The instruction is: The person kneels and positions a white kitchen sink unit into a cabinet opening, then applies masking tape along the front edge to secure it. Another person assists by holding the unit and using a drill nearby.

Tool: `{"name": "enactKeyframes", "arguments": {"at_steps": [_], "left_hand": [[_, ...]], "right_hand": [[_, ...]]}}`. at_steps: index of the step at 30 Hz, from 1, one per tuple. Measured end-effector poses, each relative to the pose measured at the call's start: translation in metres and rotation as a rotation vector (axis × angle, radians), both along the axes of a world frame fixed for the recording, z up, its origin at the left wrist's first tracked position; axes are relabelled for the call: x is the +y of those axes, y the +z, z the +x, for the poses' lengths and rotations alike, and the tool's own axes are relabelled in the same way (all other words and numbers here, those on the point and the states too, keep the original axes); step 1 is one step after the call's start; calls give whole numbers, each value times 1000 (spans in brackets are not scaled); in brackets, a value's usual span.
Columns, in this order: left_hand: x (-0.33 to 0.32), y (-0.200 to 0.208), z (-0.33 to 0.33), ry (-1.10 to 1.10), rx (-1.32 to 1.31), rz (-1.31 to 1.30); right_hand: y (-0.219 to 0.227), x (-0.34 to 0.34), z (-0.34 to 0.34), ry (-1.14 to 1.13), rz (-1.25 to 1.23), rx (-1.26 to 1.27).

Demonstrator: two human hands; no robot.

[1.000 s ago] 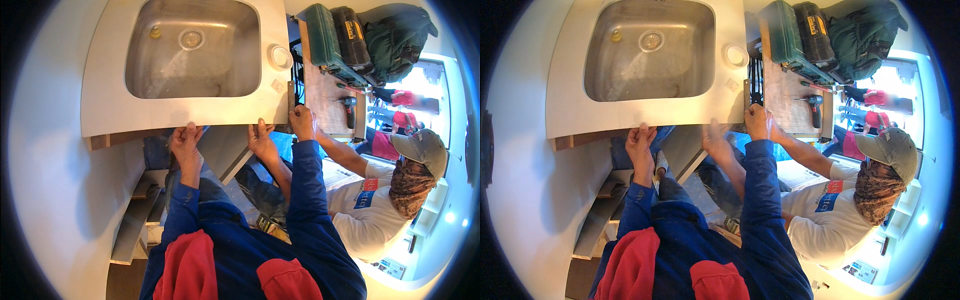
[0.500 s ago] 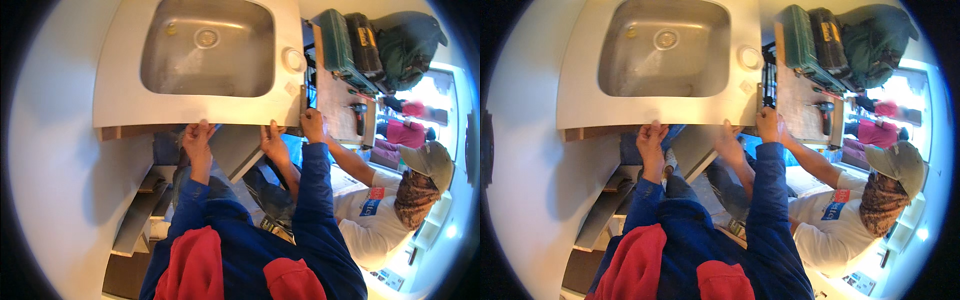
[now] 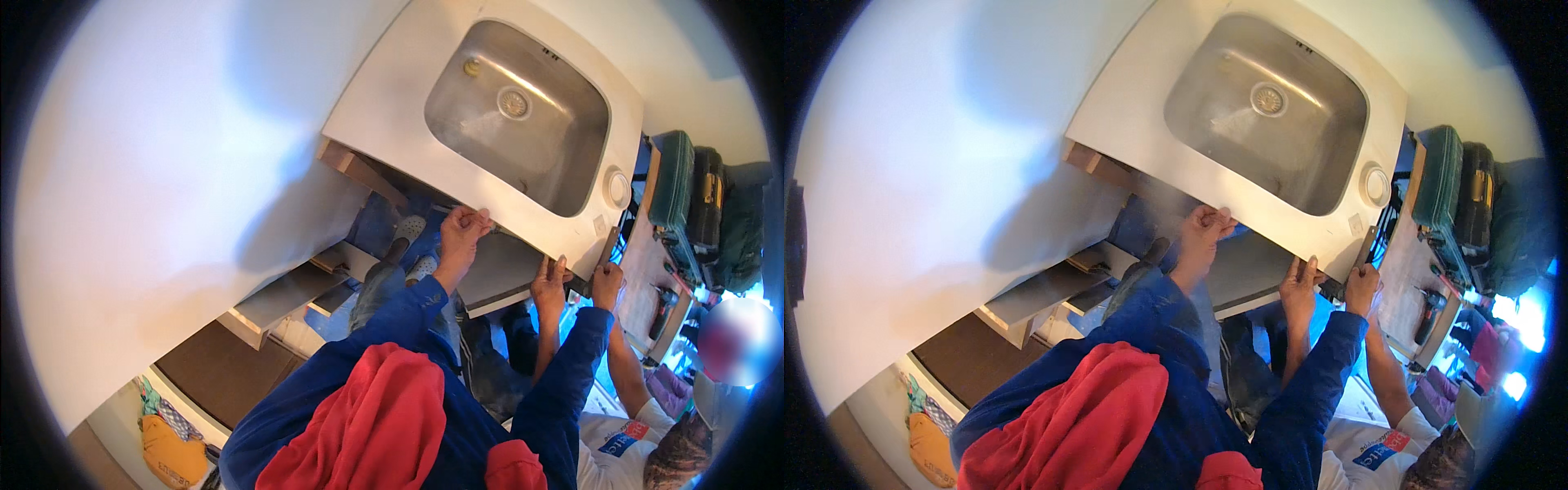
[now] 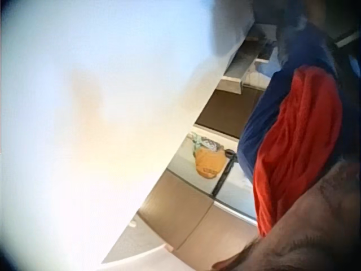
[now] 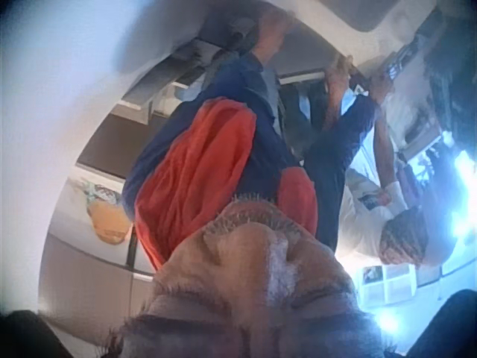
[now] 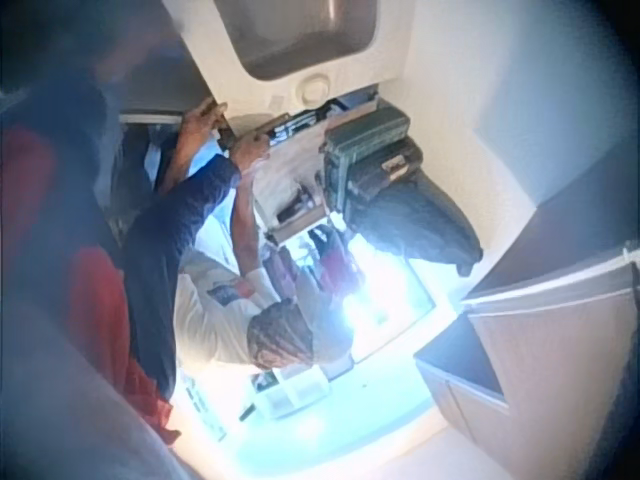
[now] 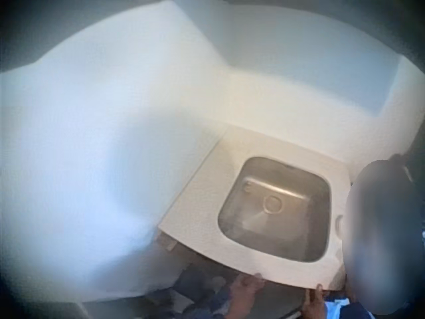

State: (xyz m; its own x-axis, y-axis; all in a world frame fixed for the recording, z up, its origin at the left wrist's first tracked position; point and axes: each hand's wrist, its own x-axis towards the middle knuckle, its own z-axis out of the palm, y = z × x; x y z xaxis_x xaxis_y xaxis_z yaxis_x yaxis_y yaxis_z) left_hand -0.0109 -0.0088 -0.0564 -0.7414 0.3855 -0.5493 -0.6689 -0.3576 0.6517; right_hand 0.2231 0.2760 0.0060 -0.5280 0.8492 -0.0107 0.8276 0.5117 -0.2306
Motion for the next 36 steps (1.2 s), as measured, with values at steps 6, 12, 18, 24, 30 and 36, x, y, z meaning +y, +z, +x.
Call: {"name": "enactKeyframes", "arguments": {"at_steps": [6, 12, 18, 24, 30, 36], "left_hand": [[-3, -12, 1, -48, 29, 28], [-1, -16, 0, -45, 51, 32], [-1, -12, -1, -19, 90, 21], [-2, -9, -3, -62, 107, -28], [-9, -14, 3, -81, 311, -27], [-9, -15, -4, -101, 201, 1]], "right_hand": [[-10, 4, 7, 43, 31, 9], [-7, -1, 6, -45, -11, 44], [11, -13, -2, -62, 21, 36], [26, -22, -10, -86, 1, 138], [61, -64, -19, -105, 40, 297], [85, -214, -55, 162, -153, 580]]}}
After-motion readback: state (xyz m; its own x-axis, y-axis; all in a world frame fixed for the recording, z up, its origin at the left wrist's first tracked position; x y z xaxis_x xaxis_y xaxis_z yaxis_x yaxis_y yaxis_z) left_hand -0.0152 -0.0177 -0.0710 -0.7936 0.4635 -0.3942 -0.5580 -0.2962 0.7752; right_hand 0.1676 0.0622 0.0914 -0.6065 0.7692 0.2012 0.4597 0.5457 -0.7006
